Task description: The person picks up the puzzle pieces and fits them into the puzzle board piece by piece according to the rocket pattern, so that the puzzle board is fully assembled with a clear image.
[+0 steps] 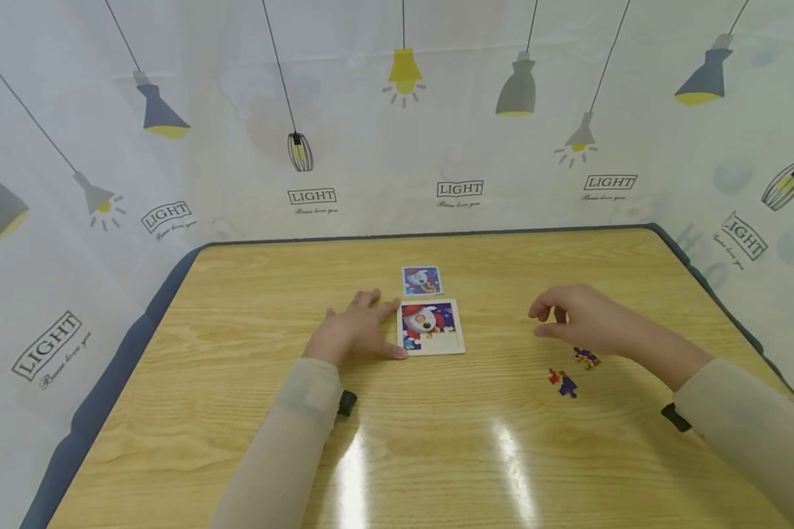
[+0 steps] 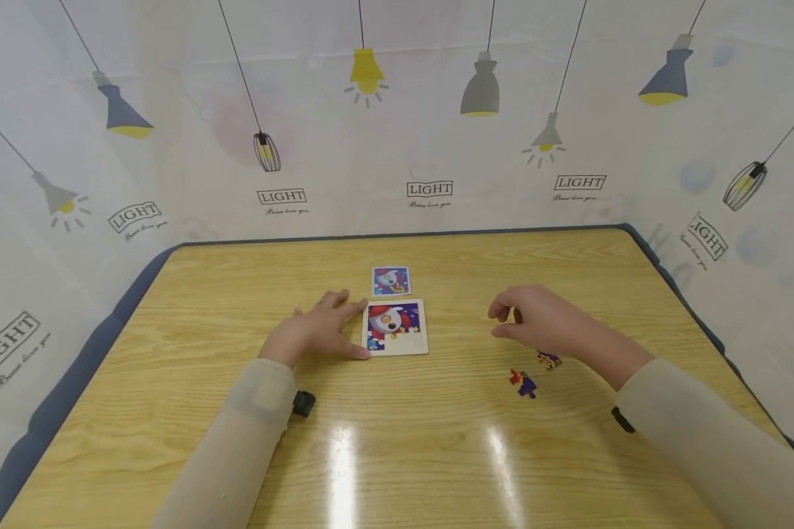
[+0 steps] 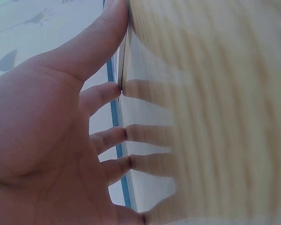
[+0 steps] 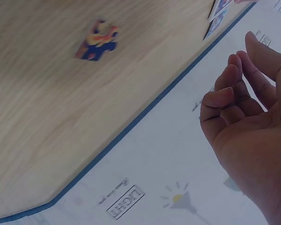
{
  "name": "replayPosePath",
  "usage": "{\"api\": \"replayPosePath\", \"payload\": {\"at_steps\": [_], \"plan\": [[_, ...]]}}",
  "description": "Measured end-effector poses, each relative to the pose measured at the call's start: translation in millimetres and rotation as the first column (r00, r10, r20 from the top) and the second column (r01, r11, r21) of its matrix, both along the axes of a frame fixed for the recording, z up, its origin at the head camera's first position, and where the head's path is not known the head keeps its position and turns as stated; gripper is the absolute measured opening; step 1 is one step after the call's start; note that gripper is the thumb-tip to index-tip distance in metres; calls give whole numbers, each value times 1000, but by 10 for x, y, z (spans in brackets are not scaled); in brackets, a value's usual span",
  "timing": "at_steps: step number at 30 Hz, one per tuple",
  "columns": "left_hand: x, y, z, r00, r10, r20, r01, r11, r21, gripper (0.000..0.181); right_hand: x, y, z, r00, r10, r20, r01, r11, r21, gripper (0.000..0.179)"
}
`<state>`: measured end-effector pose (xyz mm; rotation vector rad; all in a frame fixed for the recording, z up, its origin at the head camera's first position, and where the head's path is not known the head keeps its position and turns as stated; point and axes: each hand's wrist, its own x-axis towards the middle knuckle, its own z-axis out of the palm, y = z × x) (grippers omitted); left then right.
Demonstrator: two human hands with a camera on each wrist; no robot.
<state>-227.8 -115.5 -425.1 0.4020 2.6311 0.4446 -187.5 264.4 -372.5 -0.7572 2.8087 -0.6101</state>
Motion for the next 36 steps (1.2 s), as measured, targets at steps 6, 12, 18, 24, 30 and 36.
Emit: {"api": "replayPosePath", "payload": {"at_steps": [6, 12, 18, 24, 30, 36], "plan": [[11, -1, 17, 1000, 6, 8, -6, 1000, 10, 105, 80, 281, -83, 999, -36, -40, 35, 999, -25, 27], [4, -9, -33, 1000, 4, 1, -4, 1000, 4, 106, 154, 427, -191, 998, -43, 40, 44, 999, -29, 31], [7, -13, -32, 1000, 2, -1, -2, 1000, 0, 106, 203, 461, -353, 987, 76, 145, -75, 997, -17, 36], [3, -10, -13, 1000, 4, 3, -4, 1000, -3, 106, 224, 478, -453, 962, 162, 222, -159, 987, -34, 43], [0, -10, -6, 1000, 8, 3, -8, 1000, -10, 106, 229, 478, -524, 958, 203, 202, -203, 979, -20, 42], [7, -9, -2, 1000, 11, 8, -11, 1000, -8, 106, 233, 485, -577, 978, 146, 151, -148, 989, 2, 32]]}}
